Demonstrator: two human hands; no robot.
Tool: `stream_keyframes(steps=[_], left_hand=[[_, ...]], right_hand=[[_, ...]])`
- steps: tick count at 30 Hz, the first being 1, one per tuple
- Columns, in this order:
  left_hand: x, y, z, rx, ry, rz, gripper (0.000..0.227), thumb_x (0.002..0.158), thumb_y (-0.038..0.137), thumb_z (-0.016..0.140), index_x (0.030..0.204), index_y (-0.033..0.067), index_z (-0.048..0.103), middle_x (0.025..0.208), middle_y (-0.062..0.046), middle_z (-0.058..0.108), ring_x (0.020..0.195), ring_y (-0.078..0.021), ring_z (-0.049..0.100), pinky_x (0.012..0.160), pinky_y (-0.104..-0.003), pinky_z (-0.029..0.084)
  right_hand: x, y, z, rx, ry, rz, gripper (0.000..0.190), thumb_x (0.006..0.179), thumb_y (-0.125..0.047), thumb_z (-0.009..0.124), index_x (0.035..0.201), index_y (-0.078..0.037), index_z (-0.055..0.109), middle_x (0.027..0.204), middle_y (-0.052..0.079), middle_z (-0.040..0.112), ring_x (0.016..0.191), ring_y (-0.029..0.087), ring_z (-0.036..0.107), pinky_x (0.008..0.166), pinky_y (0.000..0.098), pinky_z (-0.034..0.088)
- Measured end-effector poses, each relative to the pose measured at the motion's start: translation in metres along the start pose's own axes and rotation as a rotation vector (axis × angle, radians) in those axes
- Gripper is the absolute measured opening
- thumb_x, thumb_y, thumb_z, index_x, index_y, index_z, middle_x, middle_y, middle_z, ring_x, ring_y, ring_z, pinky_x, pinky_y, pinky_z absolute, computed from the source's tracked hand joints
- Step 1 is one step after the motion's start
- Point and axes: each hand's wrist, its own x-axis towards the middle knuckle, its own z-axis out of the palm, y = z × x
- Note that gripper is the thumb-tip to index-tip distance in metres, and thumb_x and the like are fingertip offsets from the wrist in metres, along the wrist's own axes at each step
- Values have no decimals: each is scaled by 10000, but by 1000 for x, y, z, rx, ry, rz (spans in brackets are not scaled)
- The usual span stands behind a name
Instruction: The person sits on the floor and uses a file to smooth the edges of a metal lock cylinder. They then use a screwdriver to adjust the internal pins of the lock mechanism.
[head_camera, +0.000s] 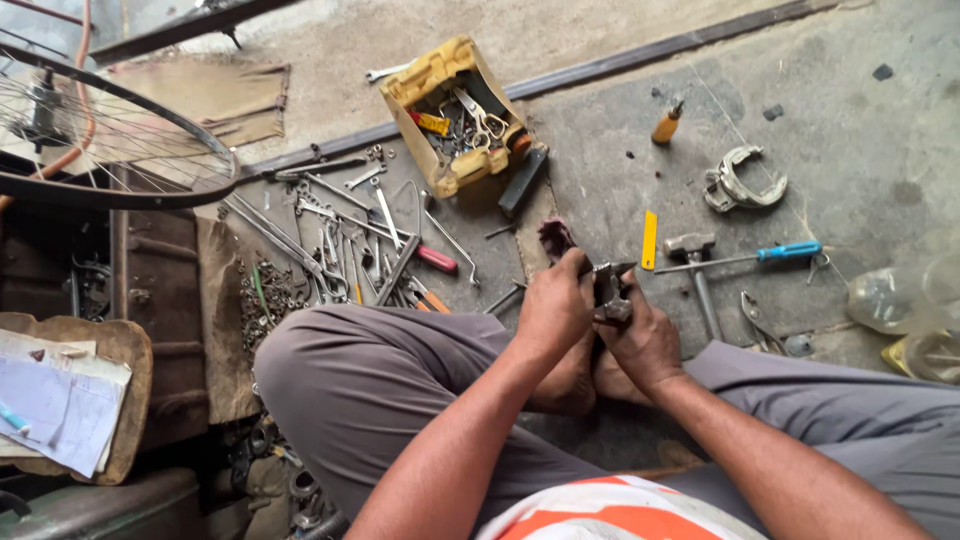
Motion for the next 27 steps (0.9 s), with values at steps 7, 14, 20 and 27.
stream_keyframes(steps=[7,14,20,27], left_hand=[[-3,8,1,70,-48,5,174,945,212,651,906,42,644,799,-219,689,802,-448,681,707,-543,518],[-3,11,3,45,-3,37,145,953,203,648,935,60,669,828,-181,707,790,-398,705,691,-488,545],[-4,16,5,-14,-28,77,161,951,176,643,1038,71,728,888,-143,739,802,-318,740,724,-428,587],[-2,20,8,58,-11,2,188,967,186,640,1072,56,726,932,-139,744,842,-312,745,754,-413,586]], right_hand=[[9,23,-26,-182,-202,-116,537,787,-241,753,1267,-93,563,989,201,738,909,454,701,785,559,558],[6,27,-96,-154,-408,243,335,863,-256,732,1116,-55,644,1001,241,726,979,435,706,862,516,557],[11,-19,-124,99,-394,392,470,966,-208,551,1434,-203,585,882,189,769,812,371,766,797,472,597],[9,-54,-125,189,-277,229,520,942,-185,605,1458,-163,542,776,102,758,740,213,738,757,386,573]])
